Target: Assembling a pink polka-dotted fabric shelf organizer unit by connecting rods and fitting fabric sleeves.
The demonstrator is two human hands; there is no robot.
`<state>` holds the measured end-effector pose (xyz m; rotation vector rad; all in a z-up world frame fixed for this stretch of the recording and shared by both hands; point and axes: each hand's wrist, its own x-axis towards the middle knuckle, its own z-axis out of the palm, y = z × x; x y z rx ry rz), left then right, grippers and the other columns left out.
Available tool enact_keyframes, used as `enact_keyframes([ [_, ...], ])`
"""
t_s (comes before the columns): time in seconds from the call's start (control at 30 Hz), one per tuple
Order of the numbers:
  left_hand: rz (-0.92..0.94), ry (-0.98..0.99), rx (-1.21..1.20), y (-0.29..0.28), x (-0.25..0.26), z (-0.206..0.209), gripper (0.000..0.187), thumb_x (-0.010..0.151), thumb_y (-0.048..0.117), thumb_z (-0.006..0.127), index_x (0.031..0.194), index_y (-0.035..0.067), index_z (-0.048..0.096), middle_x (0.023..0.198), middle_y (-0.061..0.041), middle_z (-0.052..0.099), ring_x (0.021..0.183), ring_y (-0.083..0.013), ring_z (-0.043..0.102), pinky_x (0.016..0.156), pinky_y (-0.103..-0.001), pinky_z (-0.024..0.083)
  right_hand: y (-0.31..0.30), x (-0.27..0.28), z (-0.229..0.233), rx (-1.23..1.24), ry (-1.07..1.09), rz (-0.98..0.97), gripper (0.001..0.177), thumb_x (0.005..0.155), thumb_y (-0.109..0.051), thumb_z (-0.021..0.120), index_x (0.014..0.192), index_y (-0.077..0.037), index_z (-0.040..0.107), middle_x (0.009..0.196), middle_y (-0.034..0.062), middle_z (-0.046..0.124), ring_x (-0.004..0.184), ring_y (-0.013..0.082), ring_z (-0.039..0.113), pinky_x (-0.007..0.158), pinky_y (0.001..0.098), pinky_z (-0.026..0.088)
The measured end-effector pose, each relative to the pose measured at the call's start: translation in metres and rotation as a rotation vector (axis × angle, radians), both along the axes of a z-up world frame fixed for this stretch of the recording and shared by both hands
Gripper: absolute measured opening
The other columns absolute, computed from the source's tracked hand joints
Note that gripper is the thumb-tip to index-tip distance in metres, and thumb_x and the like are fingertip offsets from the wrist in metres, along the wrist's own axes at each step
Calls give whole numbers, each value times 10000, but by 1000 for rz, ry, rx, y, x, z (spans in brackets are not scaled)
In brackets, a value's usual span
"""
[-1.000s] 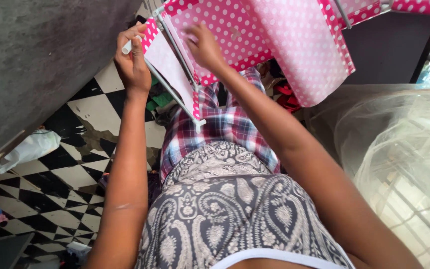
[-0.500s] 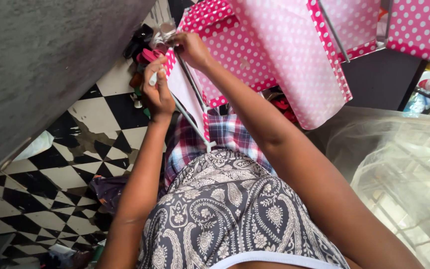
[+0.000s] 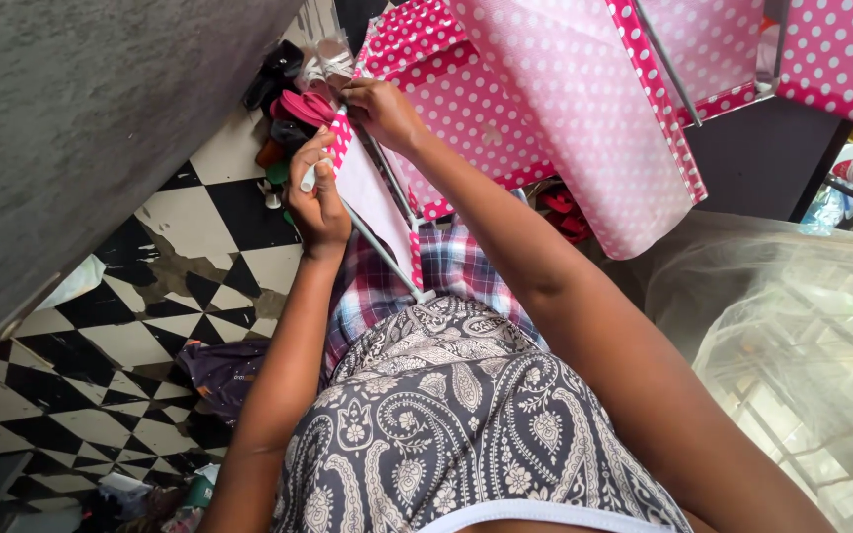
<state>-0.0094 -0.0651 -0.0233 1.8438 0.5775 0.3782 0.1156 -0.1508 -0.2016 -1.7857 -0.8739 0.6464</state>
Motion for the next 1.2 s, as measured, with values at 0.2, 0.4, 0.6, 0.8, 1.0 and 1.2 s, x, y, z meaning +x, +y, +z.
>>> enact_keyframes([
  [0.2, -7, 53, 29, 0, 3, 0, 417, 1141, 311, 421, 1193, -66, 590, 1304, -239, 679, 1254, -370, 673, 1044, -408, 536, 2, 0, 11, 37, 1, -48, 240, 810, 33, 707, 1045, 3, 744, 1050, 160, 723, 969, 365, 706, 834, 400, 589],
  [0.4, -13, -24, -6, -4, -2, -8, 351, 1169, 278, 439, 1162, -47, 572, 1307, -229, 677, 1321, -385, 647, 1107, -409, 517, -2, -9, 13, 59, -31, -117, 287, 788, 40, 711, 1066, -18, 748, 1052, 142, 709, 926, 338, 713, 815, 393, 585],
  [0.6, 4, 14, 32, -5, 3, -3, 414, 1142, 302, 436, 1233, -68, 597, 1301, -232, 681, 1267, -368, 665, 1065, -404, 523, 0, -12, 14, 71, 30, -162, 311, 770, 67, 699, 1064, -24, 747, 1024, 133, 701, 890, 319, 714, 767, 371, 578],
  [0.8, 2, 8, 14, -6, -1, -6, 392, 1163, 322, 440, 1200, -37, 593, 1313, -216, 690, 1323, -380, 656, 1108, -412, 520, 2, -17, 18, 70, 85, -207, 283, 805, 58, 683, 1063, -31, 757, 1031, 122, 711, 830, 274, 728, 708, 343, 581],
  [1.0, -25, 43, 65, -10, 5, 0, 430, 1156, 325, 427, 1252, -60, 592, 1315, -240, 678, 1255, -377, 675, 1075, -424, 528, 3, -20, 22, 22, 213, -247, 197, 860, -23, 780, 1057, -17, 762, 1016, 124, 712, 799, 245, 721, 702, 337, 575],
  [1.2, 12, 74, 92, -13, 4, -4, 384, 1140, 288, 432, 1208, -55, 592, 1284, -232, 690, 1196, -359, 698, 1023, -407, 551, -2, -20, 20, 108, 192, -228, 355, 795, 33, 742, 1146, -22, 736, 1120, 125, 701, 949, 243, 728, 795, 319, 590],
])
